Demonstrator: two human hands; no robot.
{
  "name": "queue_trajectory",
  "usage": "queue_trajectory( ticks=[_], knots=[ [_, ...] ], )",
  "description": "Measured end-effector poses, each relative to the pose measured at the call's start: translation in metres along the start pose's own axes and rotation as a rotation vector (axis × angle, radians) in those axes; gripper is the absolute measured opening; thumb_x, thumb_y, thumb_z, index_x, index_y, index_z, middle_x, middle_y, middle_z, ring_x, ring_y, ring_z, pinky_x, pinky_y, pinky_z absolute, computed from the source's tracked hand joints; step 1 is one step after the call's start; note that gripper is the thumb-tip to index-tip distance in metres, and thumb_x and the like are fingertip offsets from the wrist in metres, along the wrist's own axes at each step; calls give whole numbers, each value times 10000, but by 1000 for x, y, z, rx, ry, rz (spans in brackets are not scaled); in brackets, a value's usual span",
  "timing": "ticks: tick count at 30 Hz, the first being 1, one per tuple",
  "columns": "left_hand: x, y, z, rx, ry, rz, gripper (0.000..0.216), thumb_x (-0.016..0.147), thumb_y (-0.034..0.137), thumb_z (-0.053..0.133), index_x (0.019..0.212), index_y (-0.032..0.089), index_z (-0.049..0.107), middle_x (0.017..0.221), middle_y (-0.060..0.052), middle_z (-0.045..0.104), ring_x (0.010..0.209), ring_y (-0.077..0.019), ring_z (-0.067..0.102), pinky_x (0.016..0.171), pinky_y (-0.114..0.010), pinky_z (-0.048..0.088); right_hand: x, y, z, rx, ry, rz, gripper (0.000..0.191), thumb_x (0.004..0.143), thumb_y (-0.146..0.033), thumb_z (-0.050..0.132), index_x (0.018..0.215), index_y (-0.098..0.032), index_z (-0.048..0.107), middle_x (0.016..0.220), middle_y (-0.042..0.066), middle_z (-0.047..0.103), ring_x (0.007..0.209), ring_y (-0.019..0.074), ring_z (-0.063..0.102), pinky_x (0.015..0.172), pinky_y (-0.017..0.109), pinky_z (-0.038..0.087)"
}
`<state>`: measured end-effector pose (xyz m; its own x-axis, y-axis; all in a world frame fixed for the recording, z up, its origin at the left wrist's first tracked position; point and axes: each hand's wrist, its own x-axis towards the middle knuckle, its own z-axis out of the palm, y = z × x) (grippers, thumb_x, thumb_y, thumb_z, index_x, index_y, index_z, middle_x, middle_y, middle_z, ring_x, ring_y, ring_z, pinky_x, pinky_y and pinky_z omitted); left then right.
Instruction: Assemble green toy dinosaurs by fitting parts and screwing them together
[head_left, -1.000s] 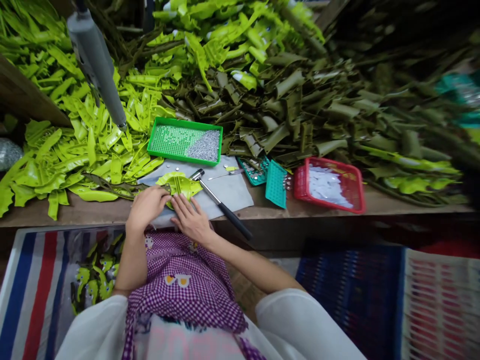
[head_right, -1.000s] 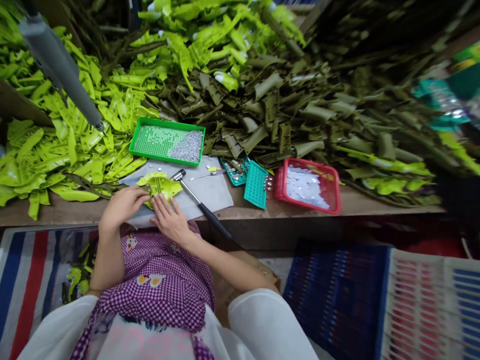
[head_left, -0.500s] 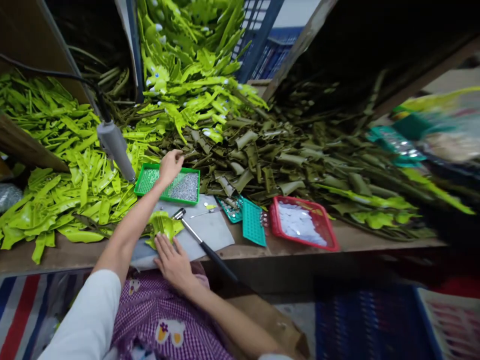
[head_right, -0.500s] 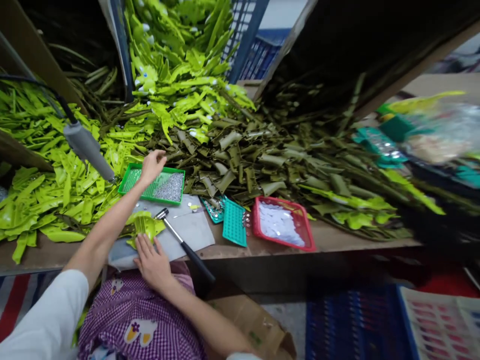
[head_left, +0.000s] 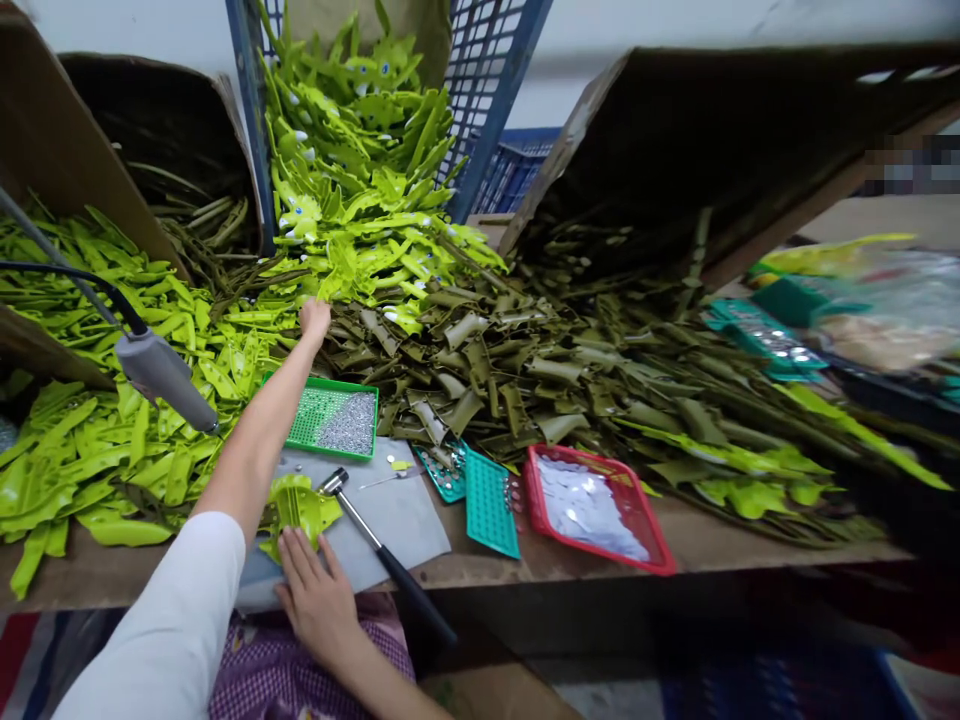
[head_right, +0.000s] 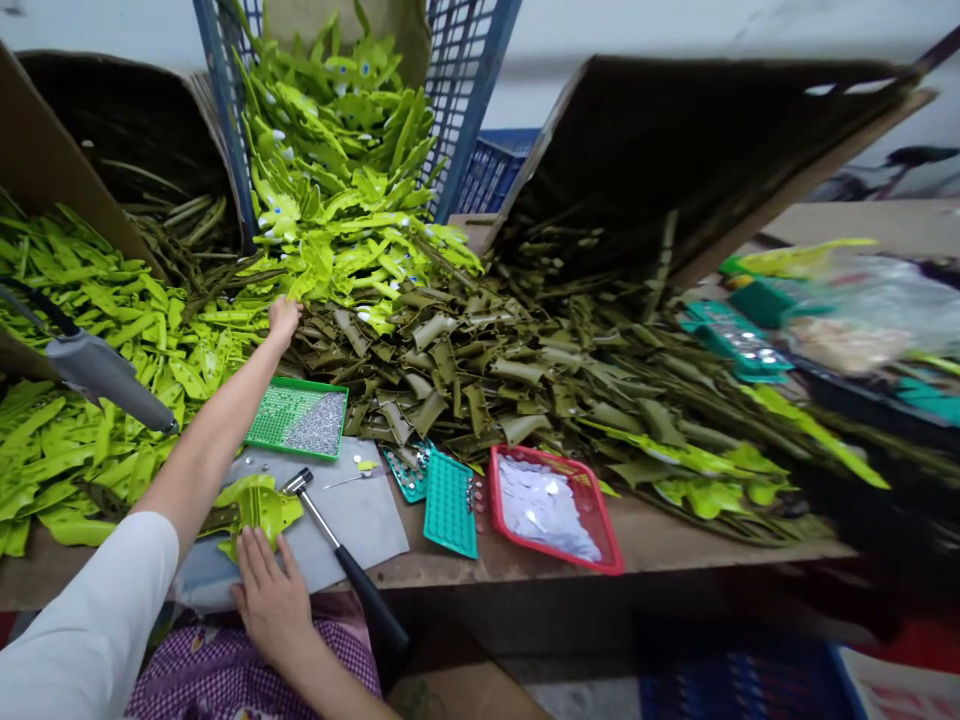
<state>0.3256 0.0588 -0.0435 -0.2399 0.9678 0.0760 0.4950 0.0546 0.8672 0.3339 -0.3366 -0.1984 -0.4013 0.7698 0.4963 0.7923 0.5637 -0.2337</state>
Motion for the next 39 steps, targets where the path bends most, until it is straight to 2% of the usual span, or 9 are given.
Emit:
queue_trajectory(
  ticks=[4, 8, 11, 14, 17, 19, 24, 30, 39],
  knots=[
    [-42, -4, -27, -152, -69, 38, 262, 976, 282, 340, 963, 152, 567, 679, -4, 541, 501, -81, 462, 531, -211, 398, 1, 0, 3, 22, -14, 0, 587, 947, -367, 401, 1468, -123, 284, 1492, 64, 389, 1386, 191, 378, 1108, 383, 359],
    [-132, -50, -85, -316, -230, 151, 458, 954, 542, 293, 909, 190, 583, 608, 10, 446, 488, -96, 407, 482, -216, 362, 1, 0, -2, 28, -65, 1, 566, 960, -353, 370, 1466, -113, 287, 1485, 83, 398, 1379, 205, 389, 1118, 405, 334],
    [-206, -103, -150, -25, -289, 381, 465, 943, 550, 306, 1102, 221, 595, 746, -42, 585, 690, -162, 559, 656, -284, 445, 1, 0, -7, 44, -166, 17, 563, 967, -340, 350, 1473, -109, 267, 1488, 111, 392, 1383, 220, 382, 1125, 434, 312],
    [-256, -157, -216, 410, -325, 597, 439, 951, 463, 339, 1284, 251, 529, 1007, -78, 661, 948, -223, 597, 907, -383, 378, 1, 0, -10, 26, -215, 28, 550, 974, -342, 329, 1469, -108, 281, 1496, 105, 383, 1385, 224, 374, 1134, 435, 288],
    [-273, -206, -263, 644, -311, 694, 423, 951, 377, 360, 1334, 263, 497, 1019, -94, 680, 946, -243, 604, 951, -434, 306, 1, -1, -13, -3, -214, 24, 534, 977, -342, 328, 1452, -100, 324, 1482, 111, 412, 1371, 230, 394, 1136, 433, 278],
    [-271, -233, -280, 716, -311, 730, 398, 943, 334, 387, 1317, 292, 518, 987, -90, 690, 972, -256, 600, 977, -454, 269, 1, -3, -14, -23, -217, 33, 526, 975, -345, 336, 1439, -97, 354, 1445, 128, 466, 1334, 237, 442, 1134, 440, 278],
    [-263, -264, -284, 765, -347, 730, 376, 933, 307, 431, 1287, 330, 556, 1021, -92, 678, 1042, -258, 583, 1047, -478, 234, 0, -8, -15, -70, -230, 61, 503, 970, -345, 360, 1405, -99, 418, 1312, 158, 595, 1263, 249, 511, 1130, 460, 277],
    [-286, -241, -253, 737, -232, 729, 487, 887, 403, 545, 1360, 300, 485, 1371, -151, 515, 1329, -316, 410, 1094, -555, 140, 0, -10, -15, -96, -235, 72, 490, 968, -335, 363, 1394, -103, 436, 1313, 154, 594, 1255, 257, 516, 1119, 461, 290],
    [-291, -228, -212, 474, -188, 730, 331, 902, 274, 561, 1230, 295, 590, 1226, -67, 656, 1180, -193, 577, 1062, -440, 281, -7, -6, -11, -122, -229, 42, 442, 963, -365, 377, 1252, -90, 568, 1149, 164, 682, 1100, 270, 601, 1069, 460, 318]
  ],
)
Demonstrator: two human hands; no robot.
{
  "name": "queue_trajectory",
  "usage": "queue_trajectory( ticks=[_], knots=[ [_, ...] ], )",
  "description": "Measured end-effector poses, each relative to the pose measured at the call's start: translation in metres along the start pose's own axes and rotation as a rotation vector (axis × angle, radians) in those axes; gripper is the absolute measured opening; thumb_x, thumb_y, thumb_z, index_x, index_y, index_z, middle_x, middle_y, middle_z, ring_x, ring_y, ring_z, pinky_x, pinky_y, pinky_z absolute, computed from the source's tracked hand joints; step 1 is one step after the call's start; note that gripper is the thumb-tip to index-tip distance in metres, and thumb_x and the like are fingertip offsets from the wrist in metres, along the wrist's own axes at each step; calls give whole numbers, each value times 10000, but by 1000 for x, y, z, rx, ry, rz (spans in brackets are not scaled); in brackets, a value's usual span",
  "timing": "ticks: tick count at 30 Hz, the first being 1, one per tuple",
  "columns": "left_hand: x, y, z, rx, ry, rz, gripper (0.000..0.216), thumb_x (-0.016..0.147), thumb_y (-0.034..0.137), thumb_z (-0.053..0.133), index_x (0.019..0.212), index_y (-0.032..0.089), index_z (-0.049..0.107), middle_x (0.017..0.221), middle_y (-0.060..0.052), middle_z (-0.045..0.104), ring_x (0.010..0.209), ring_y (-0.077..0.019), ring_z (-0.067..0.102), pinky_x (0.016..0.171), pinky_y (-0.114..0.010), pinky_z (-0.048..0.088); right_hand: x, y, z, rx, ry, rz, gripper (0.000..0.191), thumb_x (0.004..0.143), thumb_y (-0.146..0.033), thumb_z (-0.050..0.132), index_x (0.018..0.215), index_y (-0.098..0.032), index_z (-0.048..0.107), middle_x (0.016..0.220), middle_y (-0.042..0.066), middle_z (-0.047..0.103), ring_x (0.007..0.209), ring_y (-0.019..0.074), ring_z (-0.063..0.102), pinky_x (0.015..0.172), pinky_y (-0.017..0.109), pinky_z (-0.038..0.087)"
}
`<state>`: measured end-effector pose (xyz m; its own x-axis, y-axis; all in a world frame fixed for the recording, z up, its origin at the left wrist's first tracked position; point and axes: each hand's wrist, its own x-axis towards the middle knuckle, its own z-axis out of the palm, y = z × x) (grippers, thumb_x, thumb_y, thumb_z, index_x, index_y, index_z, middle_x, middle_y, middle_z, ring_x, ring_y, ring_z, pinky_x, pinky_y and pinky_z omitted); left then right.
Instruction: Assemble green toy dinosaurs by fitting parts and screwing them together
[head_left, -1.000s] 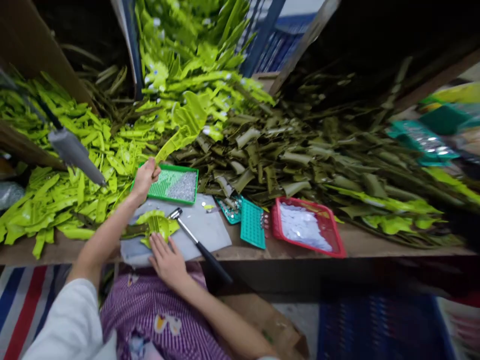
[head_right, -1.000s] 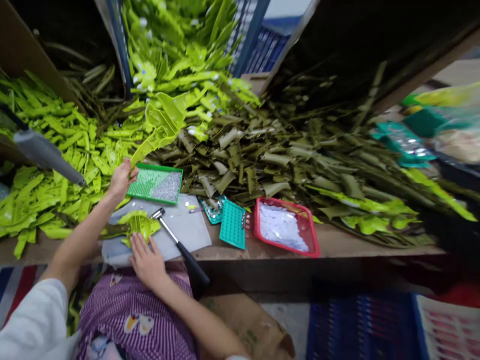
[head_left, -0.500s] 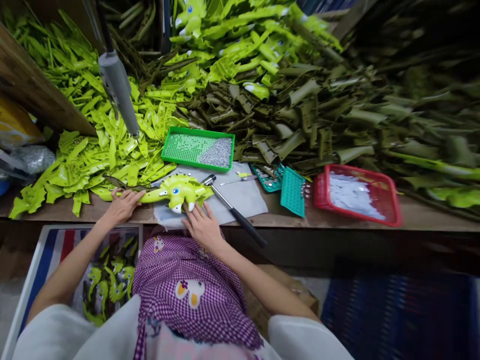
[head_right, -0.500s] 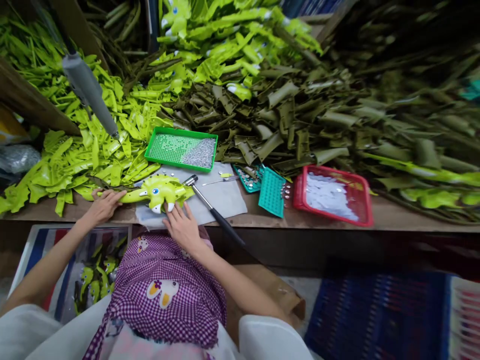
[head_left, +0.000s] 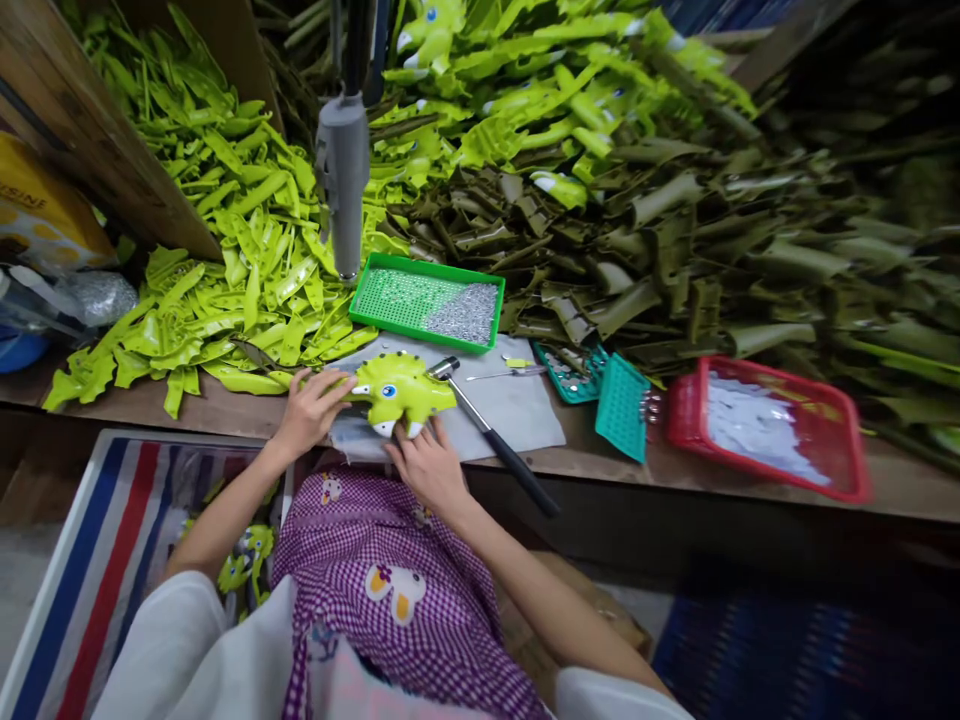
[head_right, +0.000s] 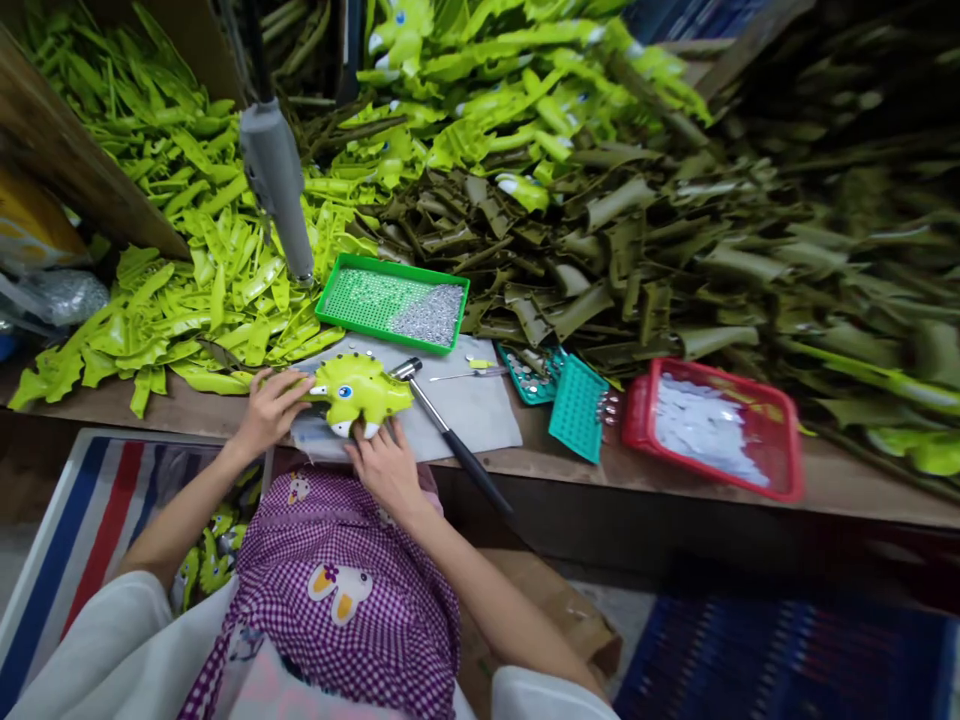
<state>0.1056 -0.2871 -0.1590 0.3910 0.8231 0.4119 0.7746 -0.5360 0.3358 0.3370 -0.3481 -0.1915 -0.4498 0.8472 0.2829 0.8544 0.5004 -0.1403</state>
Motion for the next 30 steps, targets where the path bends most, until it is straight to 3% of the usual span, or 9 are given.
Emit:
queue_trajectory(
  ticks=[6, 18, 25, 30],
  knots=[
    [5, 7, 4, -37, -39, 10, 320, 891, 280, 581, 1210, 293, 601, 1206, -47, 666, 1176, -182, 576, 1051, -438, 316, -3, 5, 6, -34, 30, -53, 426, 969, -364, 353, 1183, -82, 592, 1175, 180, 667, 1043, 265, 613, 1019, 434, 338],
    [-5, 6, 8, -7, 105, 89, 348, 876, 267, 607, 1222, 288, 596, 1160, -36, 685, 1151, -190, 586, 1012, -429, 363, -2, 6, 3, -81, 40, -66, 389, 966, -372, 367, 1109, -109, 615, 1063, 148, 709, 969, 252, 620, 1002, 420, 326],
    [-7, 17, -1, -24, 107, 60, 368, 867, 255, 617, 1232, 303, 603, 1168, -48, 683, 1117, -205, 590, 975, -426, 357, -1, 6, 2, -79, 24, -51, 375, 965, -372, 374, 1002, -128, 656, 927, 124, 731, 867, 234, 643, 970, 393, 361],
    [-7, 13, 8, -85, 86, -24, 352, 856, 279, 630, 1206, 315, 627, 1140, -46, 691, 1139, -218, 569, 974, -436, 350, -1, 6, 4, -50, 4, -45, 414, 967, -378, 358, 1139, -95, 606, 1109, 168, 694, 978, 250, 633, 1025, 425, 339]
  ],
)
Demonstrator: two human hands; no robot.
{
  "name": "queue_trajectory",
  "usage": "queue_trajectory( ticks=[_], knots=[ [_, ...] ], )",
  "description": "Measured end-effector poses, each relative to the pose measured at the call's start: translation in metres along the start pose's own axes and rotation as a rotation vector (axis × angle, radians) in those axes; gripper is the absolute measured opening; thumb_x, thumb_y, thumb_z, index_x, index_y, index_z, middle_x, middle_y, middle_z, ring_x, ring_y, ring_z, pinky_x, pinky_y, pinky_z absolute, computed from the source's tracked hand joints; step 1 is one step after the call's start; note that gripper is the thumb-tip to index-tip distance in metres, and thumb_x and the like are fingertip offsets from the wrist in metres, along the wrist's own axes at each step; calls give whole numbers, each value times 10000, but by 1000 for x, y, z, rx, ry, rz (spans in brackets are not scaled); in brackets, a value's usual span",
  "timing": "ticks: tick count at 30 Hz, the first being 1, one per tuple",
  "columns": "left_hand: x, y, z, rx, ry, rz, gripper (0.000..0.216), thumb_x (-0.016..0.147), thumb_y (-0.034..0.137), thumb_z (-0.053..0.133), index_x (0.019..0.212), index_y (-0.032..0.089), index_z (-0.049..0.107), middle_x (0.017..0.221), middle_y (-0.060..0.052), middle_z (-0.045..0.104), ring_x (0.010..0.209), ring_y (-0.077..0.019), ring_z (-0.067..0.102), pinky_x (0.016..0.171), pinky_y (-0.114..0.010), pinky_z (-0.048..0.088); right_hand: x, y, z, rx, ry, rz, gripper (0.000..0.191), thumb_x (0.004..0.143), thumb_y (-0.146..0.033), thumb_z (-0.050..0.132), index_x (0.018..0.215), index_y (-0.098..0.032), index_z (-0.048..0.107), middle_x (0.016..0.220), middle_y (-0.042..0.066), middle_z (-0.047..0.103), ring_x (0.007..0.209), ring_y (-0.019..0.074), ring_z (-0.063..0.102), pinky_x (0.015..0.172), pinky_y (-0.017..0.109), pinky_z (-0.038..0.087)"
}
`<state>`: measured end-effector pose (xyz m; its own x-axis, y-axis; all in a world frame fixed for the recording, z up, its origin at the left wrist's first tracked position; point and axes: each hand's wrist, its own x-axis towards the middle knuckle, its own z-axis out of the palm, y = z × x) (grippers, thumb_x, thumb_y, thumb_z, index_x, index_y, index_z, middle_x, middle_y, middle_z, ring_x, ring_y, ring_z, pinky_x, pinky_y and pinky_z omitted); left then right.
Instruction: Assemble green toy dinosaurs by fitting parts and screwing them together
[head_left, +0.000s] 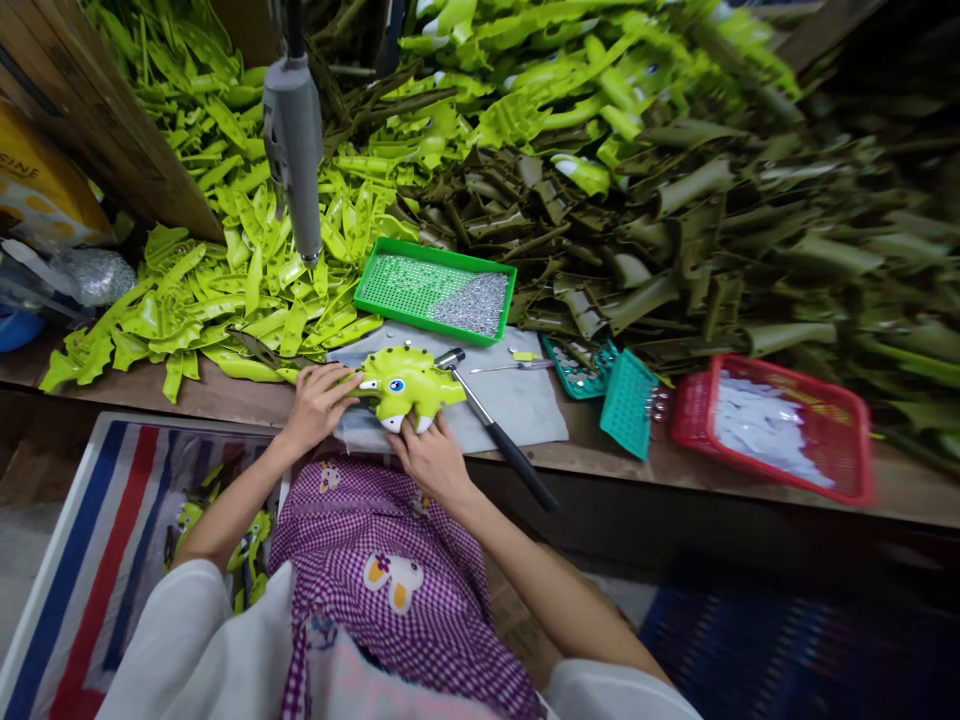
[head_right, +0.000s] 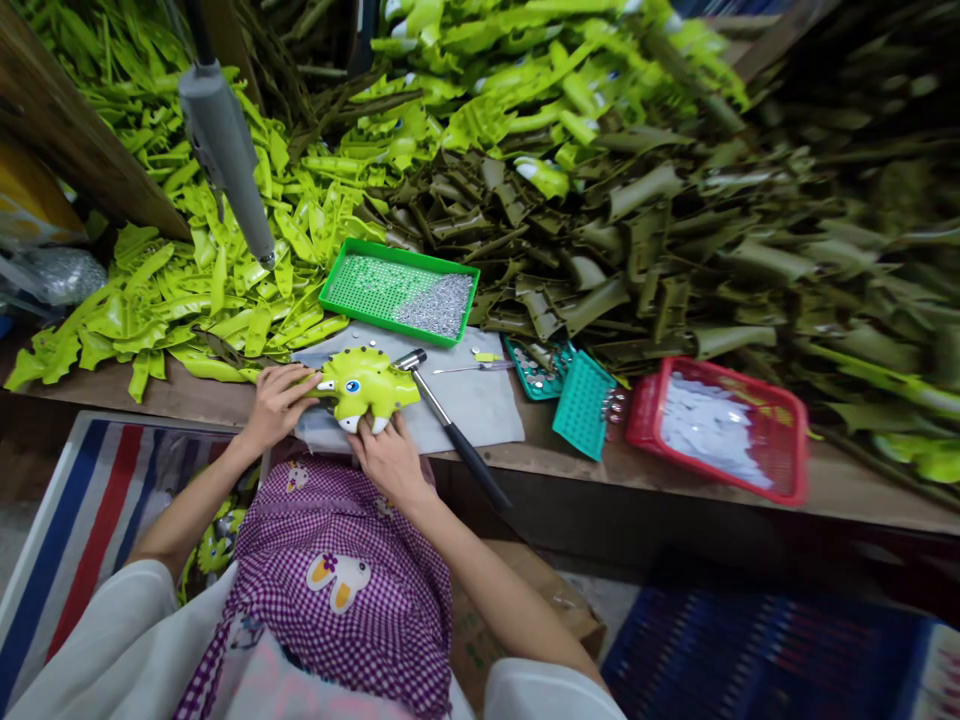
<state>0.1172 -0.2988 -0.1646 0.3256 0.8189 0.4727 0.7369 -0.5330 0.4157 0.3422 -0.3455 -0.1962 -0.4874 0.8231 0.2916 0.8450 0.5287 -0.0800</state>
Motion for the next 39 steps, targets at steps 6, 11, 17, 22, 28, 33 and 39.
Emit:
queue_trajectory(
  ticks=[6, 11, 17, 22, 28, 33, 39],
  knots=[
    [5, -5, 4, -44, -17, -11, 316, 848, 279, 645, 1164, 289, 648, 1141, -40, 695, 1218, -231, 532, 996, -457, 327, 0, -2, -3, 27, -35, 24, 417, 963, -378, 367, 1184, -102, 588, 1190, 168, 664, 1038, 259, 620, 1046, 448, 342],
    [8, -6, 5, -47, 4, -55, 293, 844, 291, 651, 1136, 286, 662, 1134, -47, 698, 1200, -237, 551, 967, -454, 346, 1, -4, -7, 16, -49, 91, 434, 946, -416, 390, 1227, -153, 590, 1146, 156, 674, 1120, 280, 583, 1088, 489, 319],
    [10, -7, 8, -34, 27, -58, 297, 844, 299, 652, 1141, 284, 659, 1133, -46, 700, 1212, -243, 540, 957, -449, 340, -1, -5, -9, 17, -76, 180, 468, 925, -465, 408, 1270, -195, 573, 1268, 183, 592, 1321, 352, 418, 1092, 536, 296],
    [12, -9, 11, -15, 26, -63, 293, 846, 318, 649, 1136, 284, 659, 1132, -42, 701, 1161, -236, 572, 941, -443, 346, 0, -5, -13, 26, -98, 222, 474, 914, -494, 419, 1292, -241, 551, 1346, 153, 536, 1401, 367, 289, 1103, 550, 277],
    [12, -12, 13, 1, -26, -70, 295, 842, 339, 647, 1132, 290, 667, 1157, -42, 689, 1113, -230, 575, 938, -427, 351, 0, -1, -14, 47, -142, 200, 474, 922, -492, 400, 1310, -252, 531, 1388, 129, 497, 1414, 352, 257, 1127, 550, 249],
    [12, -13, 13, -11, -20, -62, 301, 847, 339, 637, 1144, 300, 667, 1160, -45, 685, 1109, -232, 565, 941, -422, 350, 1, 7, -18, 57, -172, 147, 474, 931, -485, 379, 1328, -265, 514, 1371, 133, 502, 1408, 384, 254, 1108, 624, 246],
    [12, -15, 13, -16, -25, -65, 296, 842, 336, 640, 1136, 320, 669, 1155, -42, 685, 1104, -240, 564, 946, -440, 351, -17, 16, -29, 146, -203, 35, 474, 936, -418, 426, 1391, -288, 445, 1425, 114, 476, 1451, 367, 174, 1103, 659, 243]
  ],
)
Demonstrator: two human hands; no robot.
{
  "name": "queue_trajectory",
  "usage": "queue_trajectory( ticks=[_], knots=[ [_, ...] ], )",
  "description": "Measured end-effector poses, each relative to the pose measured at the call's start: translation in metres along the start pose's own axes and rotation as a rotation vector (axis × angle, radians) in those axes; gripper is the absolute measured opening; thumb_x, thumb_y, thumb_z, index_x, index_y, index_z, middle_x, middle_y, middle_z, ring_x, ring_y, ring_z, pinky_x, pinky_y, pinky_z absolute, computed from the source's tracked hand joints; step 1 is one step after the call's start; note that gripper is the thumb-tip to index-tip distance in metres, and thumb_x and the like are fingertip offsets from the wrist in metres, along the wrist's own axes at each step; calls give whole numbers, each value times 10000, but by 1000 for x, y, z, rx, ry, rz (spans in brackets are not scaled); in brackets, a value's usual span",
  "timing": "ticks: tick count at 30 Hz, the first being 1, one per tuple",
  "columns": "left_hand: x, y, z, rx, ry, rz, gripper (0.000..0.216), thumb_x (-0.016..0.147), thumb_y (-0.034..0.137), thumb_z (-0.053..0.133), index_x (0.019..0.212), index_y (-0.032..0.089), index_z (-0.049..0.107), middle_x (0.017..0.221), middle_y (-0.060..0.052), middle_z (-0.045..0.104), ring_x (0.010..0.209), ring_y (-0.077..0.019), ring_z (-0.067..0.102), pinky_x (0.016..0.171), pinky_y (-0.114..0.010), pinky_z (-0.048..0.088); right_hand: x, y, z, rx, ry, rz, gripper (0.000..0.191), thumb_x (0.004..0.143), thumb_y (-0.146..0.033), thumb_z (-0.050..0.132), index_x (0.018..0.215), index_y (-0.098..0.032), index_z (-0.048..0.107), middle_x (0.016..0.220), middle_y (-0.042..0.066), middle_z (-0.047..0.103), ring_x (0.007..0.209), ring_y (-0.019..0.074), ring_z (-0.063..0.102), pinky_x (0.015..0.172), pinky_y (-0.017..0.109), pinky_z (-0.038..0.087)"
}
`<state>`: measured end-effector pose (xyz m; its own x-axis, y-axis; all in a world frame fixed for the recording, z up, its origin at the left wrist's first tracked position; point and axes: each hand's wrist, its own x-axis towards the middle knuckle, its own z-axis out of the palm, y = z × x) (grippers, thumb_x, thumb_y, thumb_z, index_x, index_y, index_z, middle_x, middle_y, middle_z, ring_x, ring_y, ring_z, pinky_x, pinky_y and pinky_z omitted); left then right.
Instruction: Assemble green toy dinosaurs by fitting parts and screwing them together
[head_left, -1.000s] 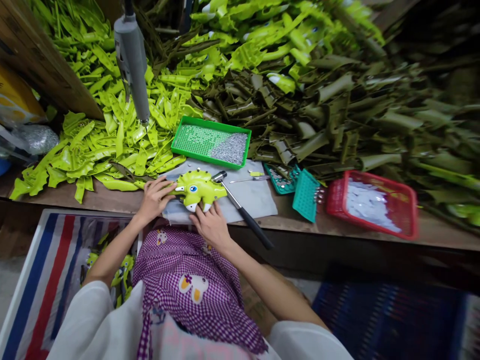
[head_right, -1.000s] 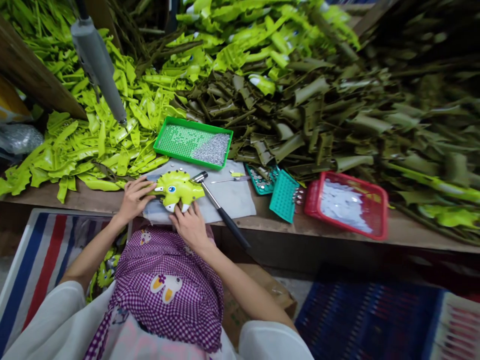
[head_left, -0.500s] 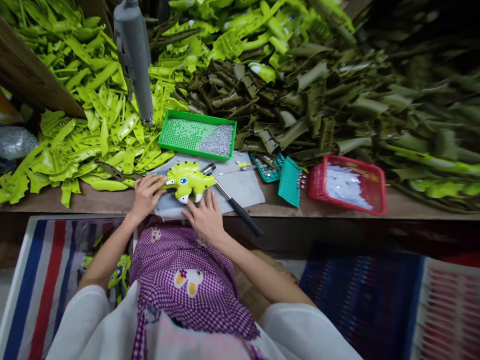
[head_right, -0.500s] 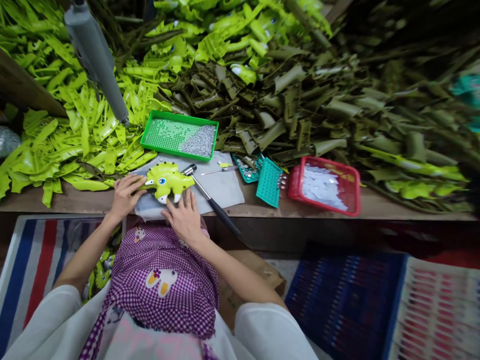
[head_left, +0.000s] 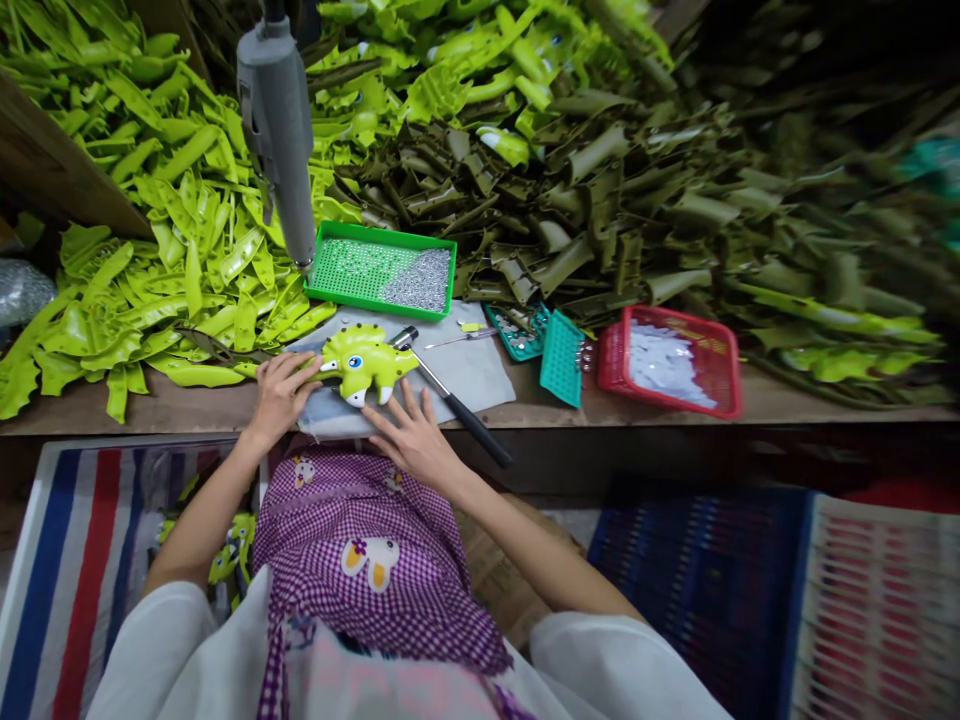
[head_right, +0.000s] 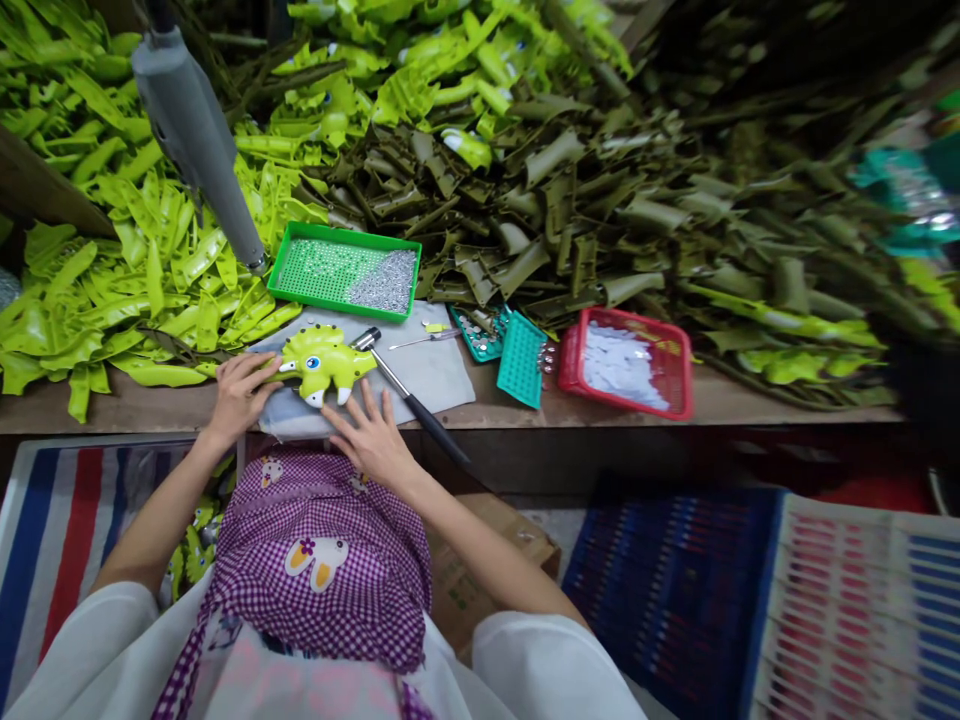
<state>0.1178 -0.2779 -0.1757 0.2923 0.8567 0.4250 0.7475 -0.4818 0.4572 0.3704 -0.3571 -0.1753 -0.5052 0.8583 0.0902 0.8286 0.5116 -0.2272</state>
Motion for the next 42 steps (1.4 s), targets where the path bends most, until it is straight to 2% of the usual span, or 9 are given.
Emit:
queue_trajectory(
  ticks=[6, 11, 14, 17, 24, 27, 33, 39, 42],
  knots=[
    [-2, -2, -1, 37, -14, 34, 299, 852, 343, 622, 1148, 322, 656, 1180, -53, 674, 1120, -245, 562, 931, -436, 346, -21, -10, -29, 254, 200, 71, 373, 950, -315, 435, 1274, -194, 575, 1360, 114, 563, 1327, 236, 466, 1113, 506, 376],
    [-2, -3, -3, 88, -33, 61, 352, 840, 346, 636, 1191, 358, 623, 1240, -59, 640, 1241, -268, 492, 974, -480, 299, 30, -10, -91, 506, 538, 265, 356, 963, -331, 407, 1241, -210, 594, 1204, 84, 670, 1169, 184, 605, 1017, 417, 499],
    [-2, -4, -5, 87, -40, 39, 356, 810, 353, 669, 1163, 389, 638, 1439, -61, 470, 1321, -306, 409, 994, -511, 285, 67, -7, -109, 546, 595, 185, 436, 996, -342, 275, 1387, -235, 436, 1293, 64, 611, 1228, 177, 559, 1018, 448, 487],
    [-1, -7, -8, 70, -72, 17, 360, 805, 355, 675, 1161, 393, 641, 1511, -67, 366, 1340, -327, 385, 995, -527, 291, 83, 0, -92, 469, 448, 89, 471, 1003, -335, 225, 1460, -256, 306, 1415, 46, 509, 1354, 180, 428, 1081, 468, 419],
    [0, -3, -7, 61, -88, 75, 387, 873, 302, 602, 1243, 410, 568, 1371, -40, 550, 1310, -267, 453, 1049, -532, 241, 76, 19, -16, -62, 104, 101, 470, 985, -322, 301, 1456, -329, 302, 1556, 14, 294, 1439, 242, 267, 1128, 520, 276],
    [-9, 7, -12, 64, 71, -7, 378, 858, 290, 628, 1221, 384, 582, 1416, -42, 491, 1332, -275, 421, 1074, -532, 247, 75, 20, -9, -95, 130, 102, 482, 984, -320, 303, 1465, -327, 275, 1554, 16, 299, 1437, 241, 266, 1110, 493, 290],
    [-40, 40, -18, -139, 533, -508, 537, 865, 334, 608, 1345, 246, 384, 1301, -118, 484, 1124, -218, 554, 921, -394, 475, 74, 21, -9, -100, 144, 128, 467, 991, -340, 281, 1457, -332, 286, 1556, 4, 298, 1442, 214, 247, 1092, 433, 308],
    [-33, 89, 24, -17, 187, -139, 445, 844, 273, 624, 1258, 213, 473, 1181, -119, 570, 1138, -253, 546, 979, -437, 456, 78, 19, -13, -111, 121, 116, 472, 993, -343, 254, 1464, -318, 280, 1552, 14, 309, 1433, 241, 261, 1053, 454, 339],
    [-22, 94, 49, 40, 184, -134, 356, 854, 261, 595, 1192, 182, 515, 1122, -133, 586, 1071, -253, 571, 908, -411, 489, 78, 18, -13, -113, 111, 114, 492, 986, -333, 273, 1477, -320, 247, 1560, 15, 290, 1440, 258, 239, 1056, 467, 339]
  ],
)
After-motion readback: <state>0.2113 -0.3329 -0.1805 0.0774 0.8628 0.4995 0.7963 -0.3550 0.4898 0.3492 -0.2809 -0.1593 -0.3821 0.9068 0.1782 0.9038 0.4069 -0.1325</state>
